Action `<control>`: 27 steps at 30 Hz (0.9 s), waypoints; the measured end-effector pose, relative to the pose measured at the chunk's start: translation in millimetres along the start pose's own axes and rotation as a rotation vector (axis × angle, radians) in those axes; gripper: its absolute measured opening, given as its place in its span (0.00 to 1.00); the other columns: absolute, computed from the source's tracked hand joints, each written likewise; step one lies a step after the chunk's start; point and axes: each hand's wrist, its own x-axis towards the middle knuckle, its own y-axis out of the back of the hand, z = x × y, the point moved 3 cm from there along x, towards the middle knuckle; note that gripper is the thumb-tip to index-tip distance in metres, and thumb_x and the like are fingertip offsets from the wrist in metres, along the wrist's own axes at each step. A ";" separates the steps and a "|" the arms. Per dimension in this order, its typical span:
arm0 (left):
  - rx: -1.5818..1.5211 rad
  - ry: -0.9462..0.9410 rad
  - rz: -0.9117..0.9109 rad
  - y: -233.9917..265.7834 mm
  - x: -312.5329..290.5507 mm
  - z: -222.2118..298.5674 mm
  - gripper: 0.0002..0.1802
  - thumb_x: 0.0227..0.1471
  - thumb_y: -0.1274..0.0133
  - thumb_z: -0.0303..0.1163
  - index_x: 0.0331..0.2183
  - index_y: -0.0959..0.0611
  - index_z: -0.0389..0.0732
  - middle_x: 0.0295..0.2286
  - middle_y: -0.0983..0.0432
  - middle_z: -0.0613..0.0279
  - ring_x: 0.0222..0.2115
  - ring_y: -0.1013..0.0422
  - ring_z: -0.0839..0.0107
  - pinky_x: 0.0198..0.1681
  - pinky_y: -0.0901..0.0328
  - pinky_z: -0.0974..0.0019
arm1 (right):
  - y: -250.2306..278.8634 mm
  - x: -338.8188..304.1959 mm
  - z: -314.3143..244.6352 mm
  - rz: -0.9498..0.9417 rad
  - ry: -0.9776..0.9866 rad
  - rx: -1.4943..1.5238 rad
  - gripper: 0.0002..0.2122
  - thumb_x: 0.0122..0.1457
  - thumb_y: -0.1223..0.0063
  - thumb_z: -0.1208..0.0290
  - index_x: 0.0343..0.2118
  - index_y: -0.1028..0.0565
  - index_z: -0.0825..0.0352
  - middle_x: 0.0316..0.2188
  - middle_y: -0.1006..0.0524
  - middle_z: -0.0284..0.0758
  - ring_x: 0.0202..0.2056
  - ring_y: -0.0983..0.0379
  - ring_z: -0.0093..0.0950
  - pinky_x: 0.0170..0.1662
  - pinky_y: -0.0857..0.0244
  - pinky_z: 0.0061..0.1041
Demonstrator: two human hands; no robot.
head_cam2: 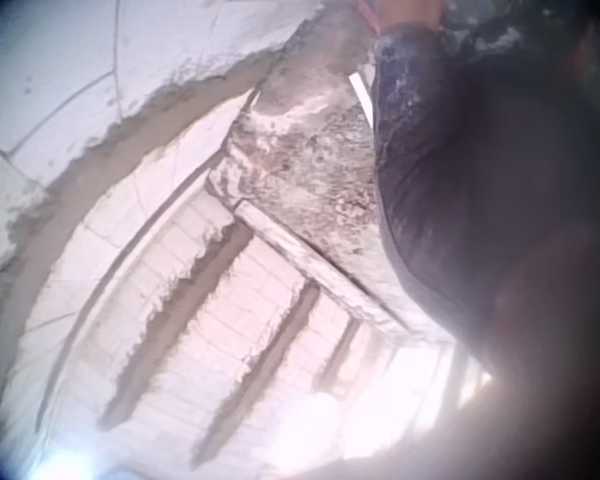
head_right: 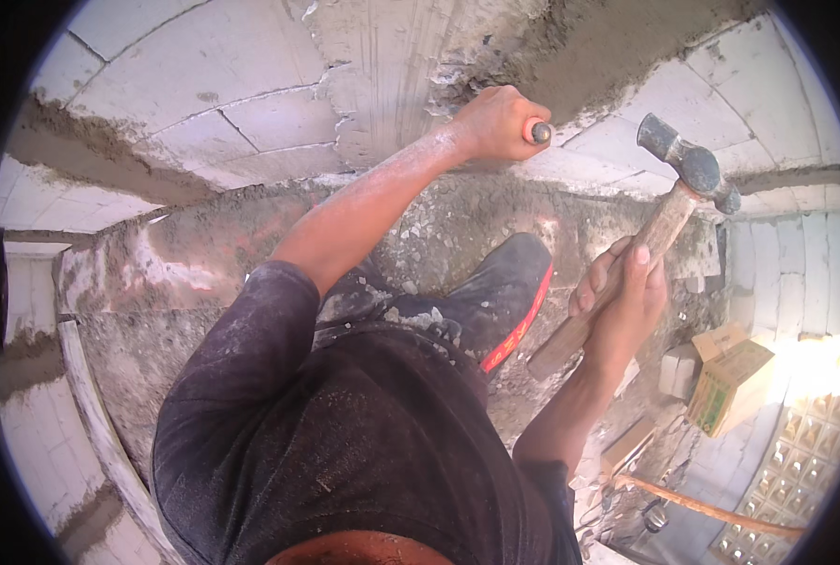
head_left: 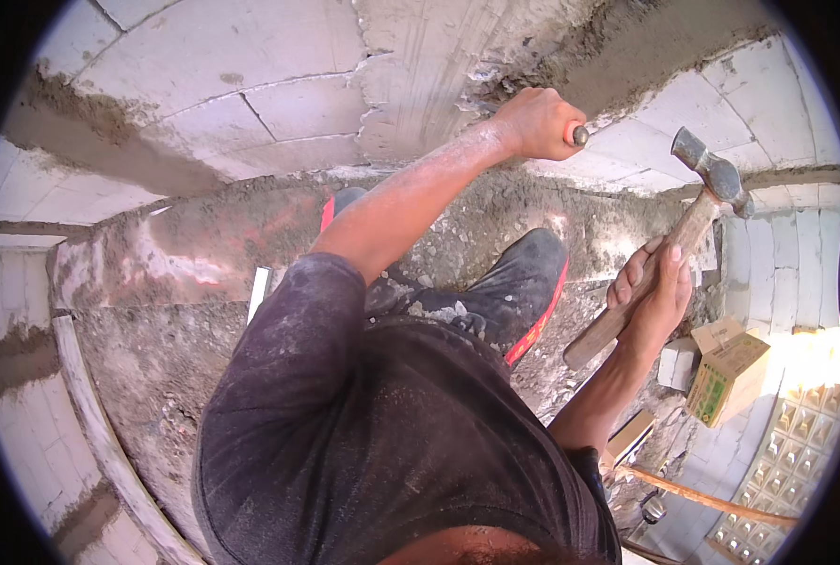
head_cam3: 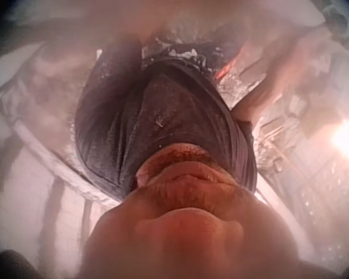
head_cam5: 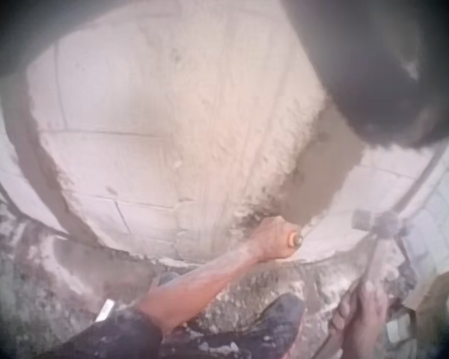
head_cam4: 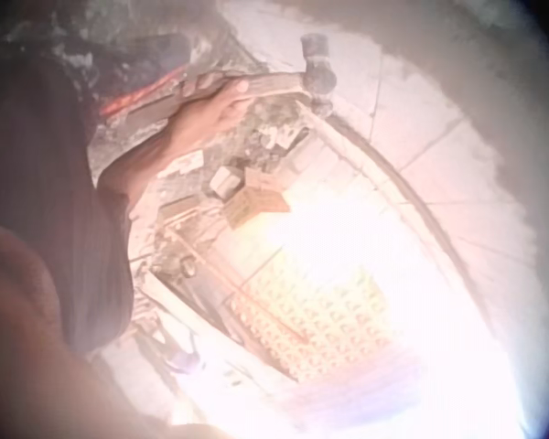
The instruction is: The person chips away dried concrete from a wall using a hammer and a chisel.
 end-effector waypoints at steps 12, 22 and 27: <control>0.080 -0.068 0.419 -30.7 17.0 -2.3 0.10 0.44 0.41 0.38 0.25 0.22 0.42 0.20 0.25 0.57 0.25 0.25 0.54 0.28 0.32 0.54 | 0.3 8.4 -2.5 -0.014 0.049 0.021 0.16 0.67 0.56 0.57 0.37 0.33 0.68 0.16 0.34 0.33 0.13 0.39 0.21 0.14 0.43 0.20; 0.121 0.050 0.272 -49.3 35.1 -17.3 0.08 0.44 0.44 0.37 0.23 0.19 0.44 0.21 0.23 0.56 0.25 0.25 0.52 0.28 0.31 0.53 | 18.5 20.7 8.1 0.070 -0.019 0.054 0.17 0.67 0.57 0.56 0.39 0.32 0.69 0.17 0.35 0.32 0.12 0.40 0.19 0.14 0.44 0.19; 0.142 0.098 0.289 -50.1 37.1 -21.2 0.08 0.42 0.42 0.37 0.21 0.19 0.43 0.20 0.23 0.56 0.24 0.25 0.52 0.27 0.30 0.54 | 48.5 37.6 -9.2 0.130 0.280 0.208 0.18 0.68 0.61 0.55 0.40 0.31 0.70 0.18 0.33 0.32 0.14 0.38 0.20 0.14 0.42 0.19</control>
